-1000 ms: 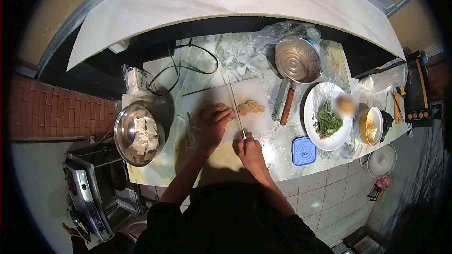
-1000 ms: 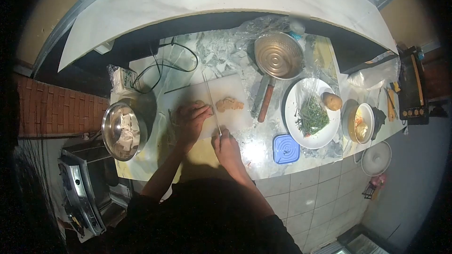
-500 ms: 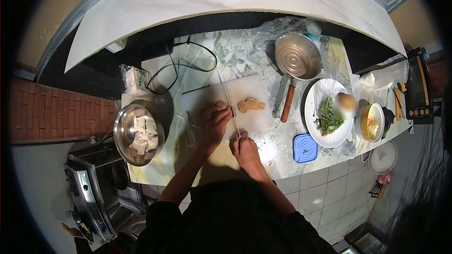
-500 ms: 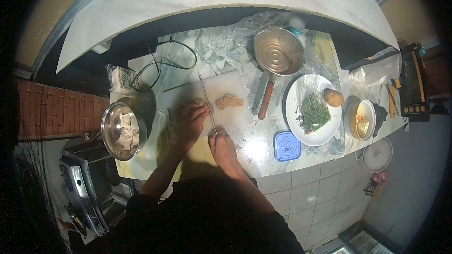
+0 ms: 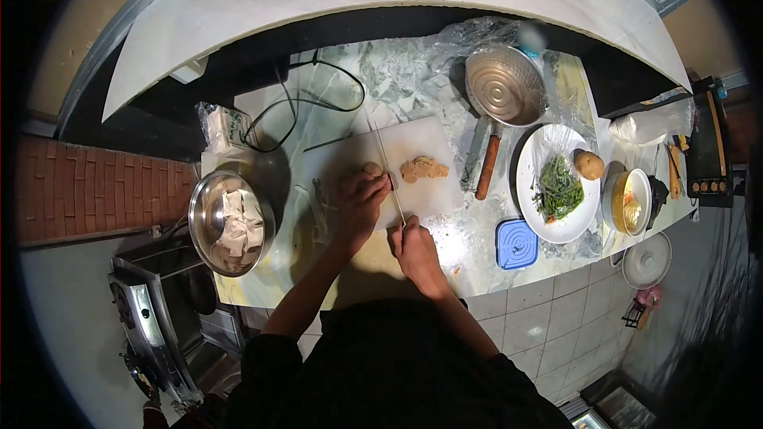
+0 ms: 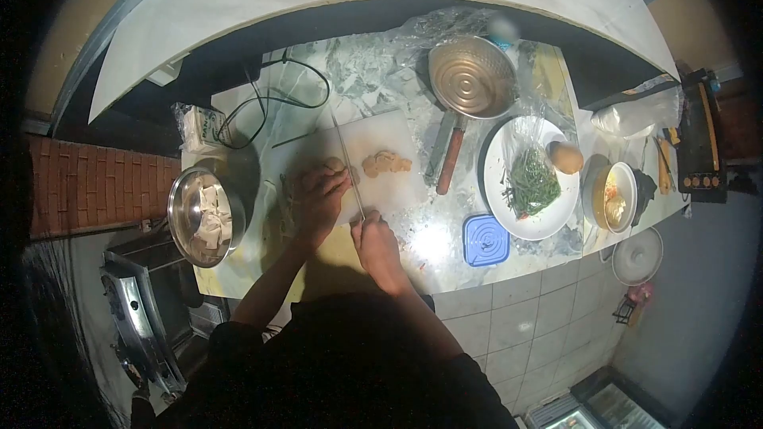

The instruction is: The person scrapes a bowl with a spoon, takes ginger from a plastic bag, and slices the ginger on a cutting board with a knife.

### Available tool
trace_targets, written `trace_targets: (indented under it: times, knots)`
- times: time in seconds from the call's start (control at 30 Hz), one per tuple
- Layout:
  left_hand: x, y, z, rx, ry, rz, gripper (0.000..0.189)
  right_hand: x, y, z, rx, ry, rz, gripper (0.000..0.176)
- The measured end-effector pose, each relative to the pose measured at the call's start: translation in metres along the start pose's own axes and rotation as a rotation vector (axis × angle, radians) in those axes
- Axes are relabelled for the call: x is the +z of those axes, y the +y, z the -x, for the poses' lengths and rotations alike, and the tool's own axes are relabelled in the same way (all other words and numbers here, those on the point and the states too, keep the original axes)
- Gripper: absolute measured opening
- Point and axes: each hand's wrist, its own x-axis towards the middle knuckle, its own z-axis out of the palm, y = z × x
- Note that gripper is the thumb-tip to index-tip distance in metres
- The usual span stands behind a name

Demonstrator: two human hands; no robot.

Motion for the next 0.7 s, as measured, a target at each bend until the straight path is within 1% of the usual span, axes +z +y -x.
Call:
trace_targets:
  times: [0.1, 0.17, 0.27, 0.37, 0.43, 0.5, 0.57, 0.63, 0.67, 0.7]
  knots:
    - [0.0, 0.001, -0.001, -0.003, 0.021, 0.041, 0.019, 0.001, 0.002, 0.001, 0.008, -0.005, -0.007, 0.018]
    - [-0.003, 0.001, -0.003, 0.013, 0.025, -0.003, 0.017, 0.002, 0.002, 0.001, 0.023, -0.014, -0.004, 0.018]
    - [0.002, -0.001, 0.0, -0.001, 0.016, -0.008, 0.016, 0.004, 0.005, 0.001, 0.012, -0.009, -0.019, 0.017]
    - [-0.002, 0.0, -0.002, -0.009, 0.012, -0.014, 0.016, 0.007, 0.006, 0.0, -0.039, 0.04, -0.019, 0.018]
    - [0.002, -0.002, 0.001, -0.013, 0.015, -0.017, 0.016, 0.0, -0.003, -0.002, 0.104, -0.091, 0.043, 0.026]
    - [0.002, -0.001, 0.001, -0.017, 0.02, -0.022, 0.017, 0.001, -0.002, -0.002, 0.101, -0.083, 0.05, 0.026]
    - [-0.003, 0.003, -0.002, -0.035, -0.021, -0.08, 0.017, 0.001, -0.002, -0.003, 0.097, -0.076, 0.056, 0.026]
    - [0.0, 0.002, -0.001, -0.037, -0.002, -0.049, 0.017, -0.002, -0.007, -0.004, 0.13, -0.106, 0.056, 0.027]
    - [0.002, 0.001, -0.001, -0.038, 0.017, -0.019, 0.018, -0.001, -0.006, -0.004, 0.129, -0.104, 0.057, 0.027]
    - [0.002, 0.001, -0.001, -0.038, 0.018, -0.019, 0.018, 0.002, -0.004, -0.003, 0.072, -0.029, 0.061, 0.025]
